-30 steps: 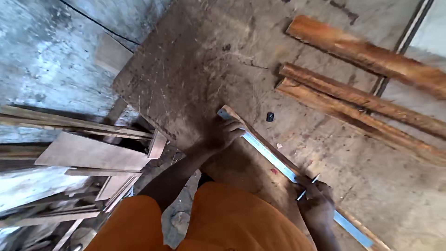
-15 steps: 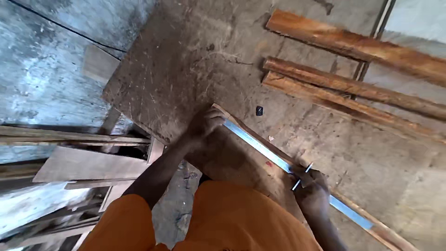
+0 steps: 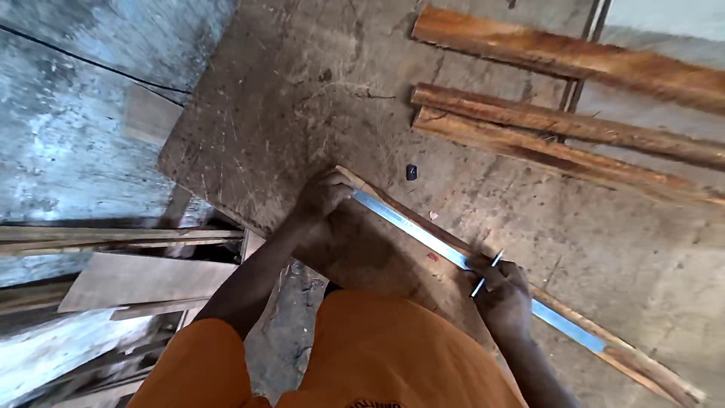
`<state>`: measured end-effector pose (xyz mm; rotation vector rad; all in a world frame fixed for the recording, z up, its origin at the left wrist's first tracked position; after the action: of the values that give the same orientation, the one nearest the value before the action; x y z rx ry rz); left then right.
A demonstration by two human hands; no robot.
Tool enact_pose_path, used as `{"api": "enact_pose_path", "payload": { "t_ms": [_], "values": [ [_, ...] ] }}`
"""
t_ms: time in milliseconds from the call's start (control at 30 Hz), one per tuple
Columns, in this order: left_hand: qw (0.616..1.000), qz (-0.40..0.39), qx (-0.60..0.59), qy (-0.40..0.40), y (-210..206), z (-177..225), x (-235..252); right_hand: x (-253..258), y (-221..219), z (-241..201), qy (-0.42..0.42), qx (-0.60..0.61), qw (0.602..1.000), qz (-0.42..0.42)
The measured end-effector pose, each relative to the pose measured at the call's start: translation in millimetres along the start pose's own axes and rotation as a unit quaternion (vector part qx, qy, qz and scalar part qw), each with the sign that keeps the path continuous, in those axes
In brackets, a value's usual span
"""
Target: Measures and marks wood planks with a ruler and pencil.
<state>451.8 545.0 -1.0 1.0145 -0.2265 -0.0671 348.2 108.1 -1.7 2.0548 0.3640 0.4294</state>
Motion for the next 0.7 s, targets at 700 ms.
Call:
{"api": "enact_pose_path", "payload": {
  "t_ms": [700],
  "values": [
    [0.997, -0.081, 0.009, -0.010, 10, -1, 10, -3, -2, -7, -0.027, -0.009, 0.999, 0.027]
  ]
}}
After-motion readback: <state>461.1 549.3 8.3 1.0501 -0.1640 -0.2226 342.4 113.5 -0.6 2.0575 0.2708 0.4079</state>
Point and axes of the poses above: each hand's wrist, its own x-axis towards the middle knuckle, its own y-axis out of the back of the hand, z = x × y, the point moved 1 cm from there along x, towards the middle knuckle, and after that the axes turned 14 degrees about y, right-handed, at the moved point
